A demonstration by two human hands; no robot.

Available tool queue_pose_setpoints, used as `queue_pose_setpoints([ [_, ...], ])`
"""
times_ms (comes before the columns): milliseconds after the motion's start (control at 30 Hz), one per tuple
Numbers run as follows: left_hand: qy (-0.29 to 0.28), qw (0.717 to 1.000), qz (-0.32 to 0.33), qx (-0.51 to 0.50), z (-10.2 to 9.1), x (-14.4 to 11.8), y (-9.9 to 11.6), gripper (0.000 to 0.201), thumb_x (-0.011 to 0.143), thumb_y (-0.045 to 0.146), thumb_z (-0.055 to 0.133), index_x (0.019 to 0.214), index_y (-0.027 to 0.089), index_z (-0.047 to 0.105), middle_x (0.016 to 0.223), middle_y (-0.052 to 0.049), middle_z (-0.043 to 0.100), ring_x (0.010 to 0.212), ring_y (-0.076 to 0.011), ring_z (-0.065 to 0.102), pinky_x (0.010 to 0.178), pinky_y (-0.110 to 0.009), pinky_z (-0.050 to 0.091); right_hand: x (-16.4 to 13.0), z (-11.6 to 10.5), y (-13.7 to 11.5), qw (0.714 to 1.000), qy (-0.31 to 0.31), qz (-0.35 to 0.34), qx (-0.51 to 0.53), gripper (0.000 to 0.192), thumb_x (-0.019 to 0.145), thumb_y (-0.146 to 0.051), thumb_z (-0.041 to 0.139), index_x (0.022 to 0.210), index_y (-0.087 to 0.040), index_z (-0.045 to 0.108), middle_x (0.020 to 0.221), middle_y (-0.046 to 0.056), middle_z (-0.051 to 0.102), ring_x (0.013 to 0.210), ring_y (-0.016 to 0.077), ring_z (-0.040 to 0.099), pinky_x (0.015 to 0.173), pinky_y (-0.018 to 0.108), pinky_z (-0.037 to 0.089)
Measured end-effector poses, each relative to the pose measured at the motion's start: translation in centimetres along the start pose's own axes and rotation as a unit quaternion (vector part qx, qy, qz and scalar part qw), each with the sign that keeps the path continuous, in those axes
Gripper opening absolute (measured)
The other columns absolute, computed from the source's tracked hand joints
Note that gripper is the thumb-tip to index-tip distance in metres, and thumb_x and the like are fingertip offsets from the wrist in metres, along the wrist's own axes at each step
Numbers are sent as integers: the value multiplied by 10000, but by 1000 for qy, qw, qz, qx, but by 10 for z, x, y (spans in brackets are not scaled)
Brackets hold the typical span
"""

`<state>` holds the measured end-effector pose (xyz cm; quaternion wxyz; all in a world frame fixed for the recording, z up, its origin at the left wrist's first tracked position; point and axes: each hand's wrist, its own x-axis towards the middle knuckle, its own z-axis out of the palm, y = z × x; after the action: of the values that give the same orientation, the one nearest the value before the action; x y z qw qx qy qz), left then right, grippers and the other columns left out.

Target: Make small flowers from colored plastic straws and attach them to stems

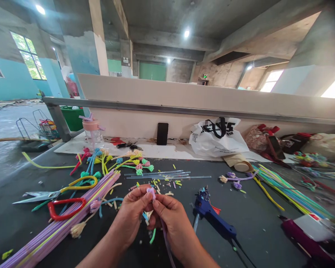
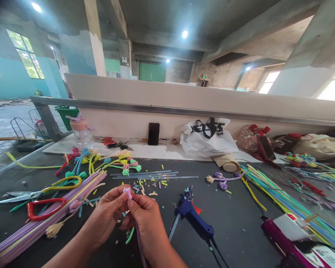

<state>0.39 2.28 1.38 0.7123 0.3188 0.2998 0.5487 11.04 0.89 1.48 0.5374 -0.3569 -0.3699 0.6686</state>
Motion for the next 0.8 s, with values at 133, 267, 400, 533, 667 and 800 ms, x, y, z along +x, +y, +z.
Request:
queue_pose_setpoints([
  [133,-31,999,5,11,-1,-1,-2,162,707,282,667,801,166,603,532,52,493,390,-73,472,332,-190,405,1,-3,2,999,15,-1,-40,285,667,-384,704,738,-109,676,591,0,607,359,56,498,374,180,424],
  [267,-50,999,1,15,-2,0,-3,140,742,279,632,823,170,594,535,52,478,382,-82,476,322,-203,412,1,-4,0,997,1,-3,-74,339,681,-441,672,744,-108,672,592,8,606,359,60,490,372,188,426],
  [400,-57,998,-10,15,-3,1,-4,156,737,286,632,827,167,588,547,48,477,383,-87,469,300,-216,415,2,-4,-3,995,-25,1,-97,401,696,-500,629,730,-102,661,570,10,596,347,57,470,365,185,418],
  [533,-61,998,-2,18,-4,2,-7,150,737,285,632,822,170,586,513,58,454,369,-84,447,294,-215,407,3,-5,-2,992,-29,1,-125,446,709,-542,586,659,-102,636,497,-12,546,331,55,458,354,170,391],
  [667,-78,996,-10,33,-3,2,-8,168,762,330,597,811,170,581,440,68,431,314,-87,423,310,-220,386,4,-5,-1,982,-8,-9,-190,481,703,-593,546,588,-127,585,444,-30,505,322,68,459,346,174,366],
  [800,-64,995,7,70,-2,3,-6,192,756,315,608,861,154,613,503,40,497,408,-83,466,408,-207,408,4,-7,0,963,25,-40,-266,466,736,-571,505,532,-154,528,397,-36,468,326,81,449,355,182,330],
])
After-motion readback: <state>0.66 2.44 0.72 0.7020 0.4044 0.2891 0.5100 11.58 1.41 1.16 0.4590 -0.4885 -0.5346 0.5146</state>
